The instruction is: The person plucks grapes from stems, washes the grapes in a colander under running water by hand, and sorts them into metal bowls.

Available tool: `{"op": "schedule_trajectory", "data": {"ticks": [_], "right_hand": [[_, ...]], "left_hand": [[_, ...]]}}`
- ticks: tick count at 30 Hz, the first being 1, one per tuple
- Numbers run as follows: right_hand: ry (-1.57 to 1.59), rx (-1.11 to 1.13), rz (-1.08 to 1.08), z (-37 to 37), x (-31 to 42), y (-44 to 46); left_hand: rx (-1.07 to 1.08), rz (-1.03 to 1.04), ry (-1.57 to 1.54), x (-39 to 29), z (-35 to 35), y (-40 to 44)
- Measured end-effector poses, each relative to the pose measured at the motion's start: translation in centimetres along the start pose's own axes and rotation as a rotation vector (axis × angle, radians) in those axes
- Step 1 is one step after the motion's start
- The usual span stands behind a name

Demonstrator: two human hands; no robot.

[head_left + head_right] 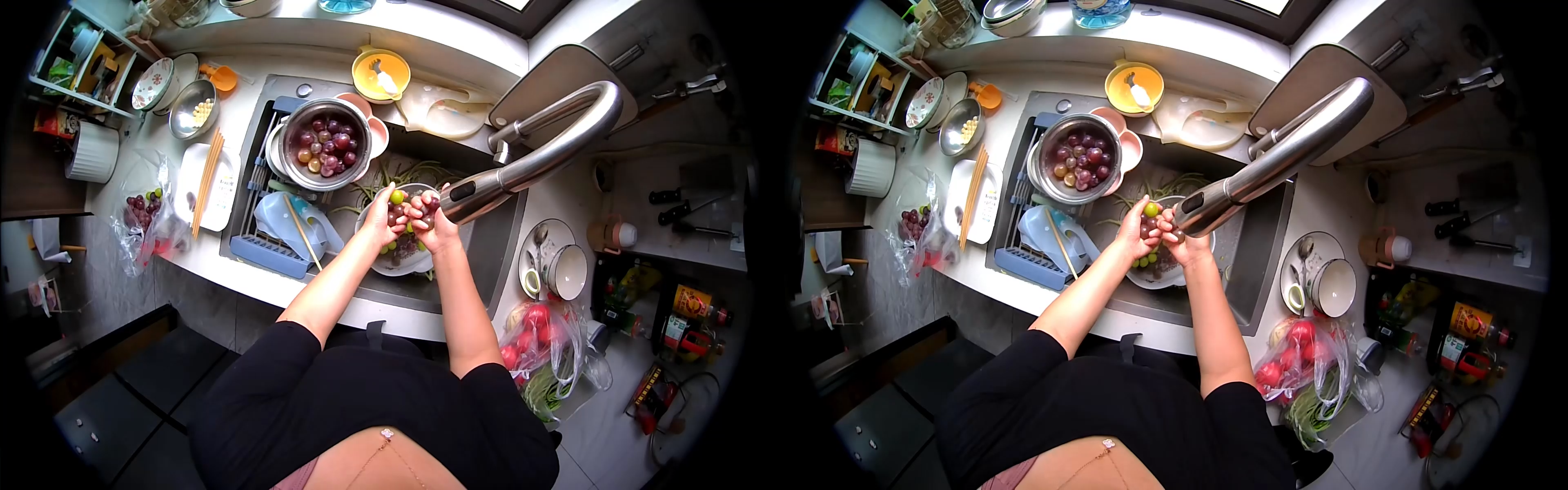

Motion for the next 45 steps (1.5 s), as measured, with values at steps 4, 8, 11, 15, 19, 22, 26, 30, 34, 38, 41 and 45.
{"op": "schedule_trajectory", "data": {"ticks": [4,8,11,15,19,22,26,30,34,38,41,45], "right_hand": [[0.127,0.000,0.116,-1.5,0.3,0.3],[-0.101,-0.026,0.059,-2.2,0.1,0.6],[-0.241,-0.142,-0.120,-0.7,0.3,0.4],[-0.165,-0.034,-0.192,-0.7,0.9,1.0],[-0.248,-0.253,-0.245,1.8,0.8,0.9],[-0.524,-0.208,-0.391,-0.3,1.2,1.2],[-1.244,-0.024,-0.805,-3.9,1.5,1.8],[-1.496,-0.096,-1.002,-0.6,0.0,0.8],[-1.418,0.056,-1.082,2.9,-1.0,0.1],[-1.330,-0.211,-0.862,0.1,-1.3,1.2],[-1.144,-0.340,-0.900,0.1,-1.4,2.3],[-0.354,-0.386,-0.686,-1.2,-1.7,2.3]], "left_hand": [[0.033,-0.024,-0.017,0.0,-0.5,-0.3],[0.054,-0.015,-0.051,0.3,-0.8,0.8],[0.118,0.014,-0.058,0.4,0.1,0.5],[0.083,-0.017,-0.075,0.2,1.8,-0.1],[0.030,-0.123,0.012,-0.3,2.3,0.3],[-0.017,-0.214,0.176,0.0,3.0,1.7],[0.053,0.069,0.068,1.7,4.5,6.2],[0.244,0.172,-0.039,1.8,6.1,5.8],[0.308,0.207,-0.196,2.0,4.1,8.4],[0.110,0.408,-0.031,1.9,6.7,3.4],[0.065,0.460,-0.007,1.8,8.0,1.6],[0.072,0.607,0.442,1.4,7.3,2.2]]}}
Point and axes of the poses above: each hand's wrist, its own y-axis towards the middle knuckle, its own z-axis out of the palm, x = y × z, the point moved 1 cm from there along y, towards the middle knuckle, and after that the axes turned 14 degrees about -z, right-handed, at the moved point
